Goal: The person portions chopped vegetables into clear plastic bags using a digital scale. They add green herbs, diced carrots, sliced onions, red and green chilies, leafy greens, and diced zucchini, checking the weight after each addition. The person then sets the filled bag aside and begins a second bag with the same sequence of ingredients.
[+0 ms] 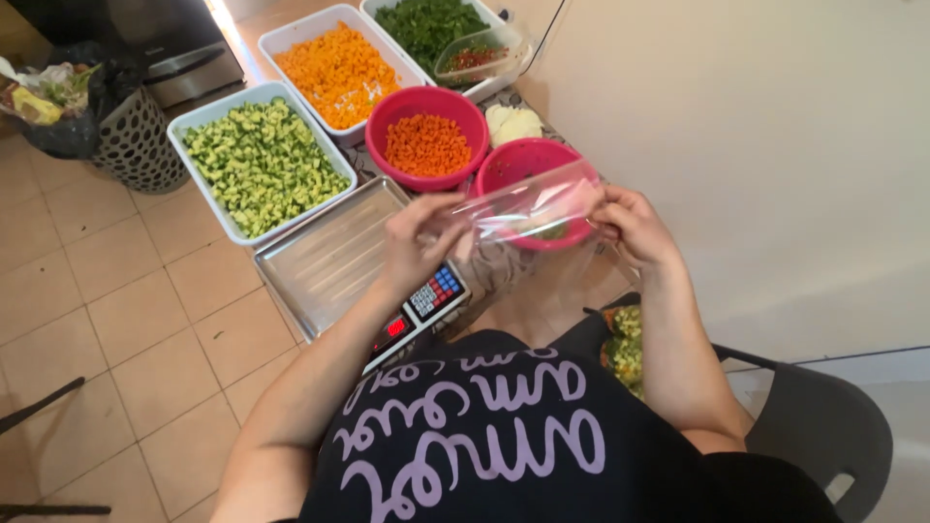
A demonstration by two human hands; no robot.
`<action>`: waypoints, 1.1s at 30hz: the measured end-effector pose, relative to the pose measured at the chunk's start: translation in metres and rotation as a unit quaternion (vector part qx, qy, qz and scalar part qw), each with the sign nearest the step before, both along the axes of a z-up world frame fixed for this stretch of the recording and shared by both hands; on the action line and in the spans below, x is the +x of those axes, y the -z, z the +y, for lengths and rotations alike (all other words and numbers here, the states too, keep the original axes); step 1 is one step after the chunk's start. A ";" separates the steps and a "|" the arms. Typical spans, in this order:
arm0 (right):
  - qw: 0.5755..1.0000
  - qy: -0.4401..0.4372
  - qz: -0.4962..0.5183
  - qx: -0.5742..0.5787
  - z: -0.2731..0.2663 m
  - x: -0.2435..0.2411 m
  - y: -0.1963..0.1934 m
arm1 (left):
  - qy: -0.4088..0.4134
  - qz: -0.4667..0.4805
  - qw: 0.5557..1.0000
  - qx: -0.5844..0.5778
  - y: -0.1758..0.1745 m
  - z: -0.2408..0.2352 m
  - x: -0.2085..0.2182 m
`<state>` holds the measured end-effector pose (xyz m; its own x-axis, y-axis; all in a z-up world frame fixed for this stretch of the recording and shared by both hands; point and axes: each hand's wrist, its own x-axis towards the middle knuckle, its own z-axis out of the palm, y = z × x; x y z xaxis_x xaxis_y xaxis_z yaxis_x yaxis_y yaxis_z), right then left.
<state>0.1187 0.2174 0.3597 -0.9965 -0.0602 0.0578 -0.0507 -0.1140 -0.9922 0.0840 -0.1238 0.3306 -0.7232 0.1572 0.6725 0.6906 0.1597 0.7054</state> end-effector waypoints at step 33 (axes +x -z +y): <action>0.913 -0.074 0.044 0.399 -0.073 -0.058 -0.001 | -0.180 0.096 0.930 -0.304 -0.016 -0.051 -0.040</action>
